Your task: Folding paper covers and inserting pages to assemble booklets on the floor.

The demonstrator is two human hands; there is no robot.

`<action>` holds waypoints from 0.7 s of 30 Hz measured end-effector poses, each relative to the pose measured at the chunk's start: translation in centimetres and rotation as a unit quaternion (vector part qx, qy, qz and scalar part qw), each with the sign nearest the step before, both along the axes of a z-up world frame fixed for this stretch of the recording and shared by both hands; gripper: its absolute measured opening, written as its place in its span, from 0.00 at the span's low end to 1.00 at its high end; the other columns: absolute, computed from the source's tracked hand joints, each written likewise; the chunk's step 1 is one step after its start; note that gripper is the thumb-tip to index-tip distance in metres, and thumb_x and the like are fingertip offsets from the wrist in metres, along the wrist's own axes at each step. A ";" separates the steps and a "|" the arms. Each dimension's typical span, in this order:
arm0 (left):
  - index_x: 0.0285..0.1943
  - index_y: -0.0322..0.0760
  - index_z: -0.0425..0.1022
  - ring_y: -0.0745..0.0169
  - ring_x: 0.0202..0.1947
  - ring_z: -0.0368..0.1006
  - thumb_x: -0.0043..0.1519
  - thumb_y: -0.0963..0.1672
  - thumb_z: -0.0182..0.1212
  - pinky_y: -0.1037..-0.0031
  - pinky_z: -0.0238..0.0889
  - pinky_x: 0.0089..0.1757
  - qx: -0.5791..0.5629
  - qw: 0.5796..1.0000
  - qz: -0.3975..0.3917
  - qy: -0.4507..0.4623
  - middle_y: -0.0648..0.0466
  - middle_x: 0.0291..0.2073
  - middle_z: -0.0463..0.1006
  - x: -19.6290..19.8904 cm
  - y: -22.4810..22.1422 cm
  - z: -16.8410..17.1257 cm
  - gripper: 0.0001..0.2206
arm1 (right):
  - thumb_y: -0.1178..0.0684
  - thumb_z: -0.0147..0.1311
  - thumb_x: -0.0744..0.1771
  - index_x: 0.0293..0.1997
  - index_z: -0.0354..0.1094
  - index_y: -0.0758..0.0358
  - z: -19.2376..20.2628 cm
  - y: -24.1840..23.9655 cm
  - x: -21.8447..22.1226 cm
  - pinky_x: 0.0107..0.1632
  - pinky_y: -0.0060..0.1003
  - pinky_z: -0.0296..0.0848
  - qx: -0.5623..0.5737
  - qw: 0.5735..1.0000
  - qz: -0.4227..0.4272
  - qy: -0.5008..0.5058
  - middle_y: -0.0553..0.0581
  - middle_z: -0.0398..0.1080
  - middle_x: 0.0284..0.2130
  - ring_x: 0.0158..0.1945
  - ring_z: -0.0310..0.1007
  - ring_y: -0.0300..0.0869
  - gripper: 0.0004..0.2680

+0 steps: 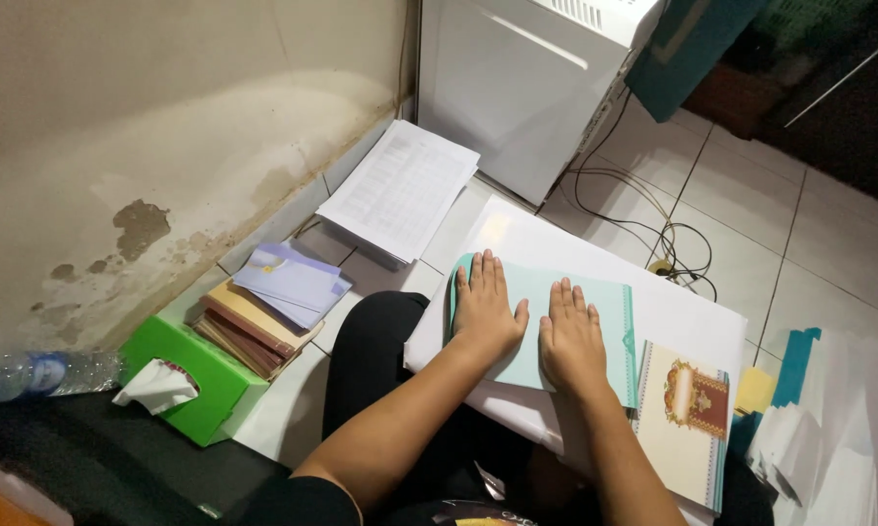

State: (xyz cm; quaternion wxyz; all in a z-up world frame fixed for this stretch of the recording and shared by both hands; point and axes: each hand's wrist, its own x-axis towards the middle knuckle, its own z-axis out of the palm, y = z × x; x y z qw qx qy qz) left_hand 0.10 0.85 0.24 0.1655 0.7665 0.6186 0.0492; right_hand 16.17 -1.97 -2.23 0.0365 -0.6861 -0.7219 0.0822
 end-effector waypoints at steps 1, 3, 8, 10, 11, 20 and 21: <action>0.78 0.23 0.40 0.39 0.79 0.26 0.67 0.56 0.29 0.46 0.12 0.69 -0.002 1.000 0.002 0.002 0.33 0.78 0.37 0.0 0.1 0.0 0.37 | 0.45 0.27 0.72 0.78 0.42 0.57 0.2 0.5 -0.3 0.75 0.49 0.33 0.002 1.000 0.005 0.006 0.57 0.42 0.77 0.79 0.37 0.48 0.22; 0.78 0.23 0.40 0.40 0.79 0.26 0.67 0.56 0.30 0.46 0.13 0.69 -0.005 1.000 0.005 0.005 0.34 0.78 0.37 0.1 0.1 0.0 0.37 | 0.46 0.28 0.72 0.78 0.43 0.57 0.0 1.9 -0.2 0.75 0.48 0.34 0.004 1.000 0.011 0.014 0.57 0.42 0.77 0.79 0.38 0.47 0.22; 0.78 0.23 0.41 0.40 0.79 0.28 0.67 0.56 0.30 0.47 0.14 0.69 0.011 1.000 0.007 -0.005 0.33 0.78 0.38 0.0 0.0 0.0 0.37 | 0.44 0.26 0.72 0.78 0.45 0.56 -1.0 3.8 0.9 0.75 0.49 0.35 0.026 0.999 -0.009 0.032 0.56 0.45 0.76 0.79 0.40 0.47 0.22; 0.78 0.22 0.42 0.40 0.79 0.29 0.67 0.56 0.31 0.47 0.14 0.69 0.017 1.000 0.008 -0.012 0.33 0.78 0.39 -0.3 -0.2 0.2 0.37 | 0.44 0.27 0.73 0.77 0.46 0.58 -0.2 2.3 0.9 0.75 0.51 0.36 0.038 0.998 -0.038 0.036 0.59 0.45 0.76 0.78 0.40 0.49 0.22; 0.78 0.22 0.42 0.40 0.79 0.29 0.67 0.55 0.31 0.47 0.14 0.69 0.022 1.000 0.008 -0.020 0.32 0.78 0.39 -0.3 -0.3 0.3 0.37 | 0.45 0.27 0.73 0.77 0.46 0.60 0.2 1.5 1.0 0.74 0.52 0.37 0.049 0.996 -0.068 0.039 0.62 0.45 0.76 0.78 0.41 0.52 0.22; 0.80 0.46 0.47 0.35 0.79 0.31 0.67 0.58 0.33 0.35 0.18 0.67 0.010 0.982 -0.184 -0.040 0.36 0.78 0.42 2.6 -5.4 -1.1 0.33 | 0.45 0.31 0.71 0.76 0.44 0.67 -3.9 -4.2 4.6 0.75 0.53 0.38 0.072 0.987 -0.140 0.016 0.69 0.43 0.75 0.79 0.38 0.56 0.24; 0.80 0.46 0.47 0.35 0.79 0.31 0.67 0.58 0.33 0.35 0.18 0.67 0.006 0.982 -0.184 -0.039 0.36 0.78 0.42 3.1 -5.5 -1.6 0.33 | 0.45 0.31 0.71 0.76 0.44 0.67 -4.2 -4.3 4.7 0.75 0.53 0.38 0.068 0.988 -0.140 0.017 0.69 0.43 0.75 0.79 0.38 0.56 0.24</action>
